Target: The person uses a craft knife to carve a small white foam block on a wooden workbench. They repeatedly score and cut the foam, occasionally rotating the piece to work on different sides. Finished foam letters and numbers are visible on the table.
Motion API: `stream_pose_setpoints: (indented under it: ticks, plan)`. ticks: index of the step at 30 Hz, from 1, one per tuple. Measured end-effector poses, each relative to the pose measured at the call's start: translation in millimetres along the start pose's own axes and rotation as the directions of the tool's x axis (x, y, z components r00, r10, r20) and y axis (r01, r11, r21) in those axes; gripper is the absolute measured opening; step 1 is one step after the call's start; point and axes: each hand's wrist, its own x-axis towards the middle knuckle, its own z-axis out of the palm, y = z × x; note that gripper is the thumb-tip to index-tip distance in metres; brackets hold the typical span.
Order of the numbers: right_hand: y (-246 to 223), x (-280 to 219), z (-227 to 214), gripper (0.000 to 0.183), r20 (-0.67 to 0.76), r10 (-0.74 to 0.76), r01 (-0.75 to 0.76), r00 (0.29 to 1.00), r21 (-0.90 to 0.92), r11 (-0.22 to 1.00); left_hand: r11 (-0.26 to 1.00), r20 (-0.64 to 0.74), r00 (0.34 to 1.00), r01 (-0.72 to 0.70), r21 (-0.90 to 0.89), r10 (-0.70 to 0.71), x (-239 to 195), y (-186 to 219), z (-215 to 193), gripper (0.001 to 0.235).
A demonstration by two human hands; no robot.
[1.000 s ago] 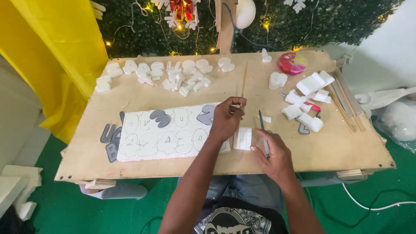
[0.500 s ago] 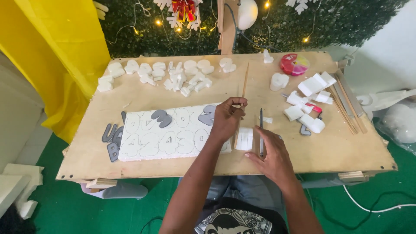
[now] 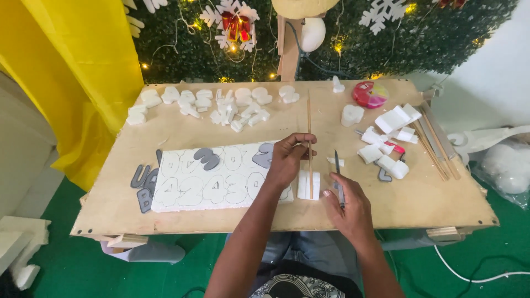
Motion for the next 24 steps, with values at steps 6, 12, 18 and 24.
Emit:
stream_pose_setpoints:
  ticks: [6, 12, 18, 24]
  plan:
    - [8, -2, 0, 0.044, -0.061, -0.149, 0.152, 0.987, 0.042, 0.988, 0.982, -0.016, 0.990, 0.143, 0.124, -0.142, -2, 8, 8, 0.016]
    - [10, -4, 6, 0.026, -0.210, -0.233, 0.237, 0.949, -0.008, 0.972, 0.982, 0.073, 0.996, 0.035, 0.186, -0.049, -3, -1, 8, 0.009]
    - [-2, -3, -1, 0.020, -0.329, 0.058, -0.024, 0.942, 0.107, 0.994, 0.964, 0.126, 0.991, 0.009, 0.264, -0.044, -9, 9, 9, 0.016]
    - [-1, -4, -6, 0.019, -0.359, 0.263, -0.194, 0.896, 0.216, 0.957, 0.940, 0.157, 0.981, 0.059, 0.336, -0.117, -13, 15, 10, 0.020]
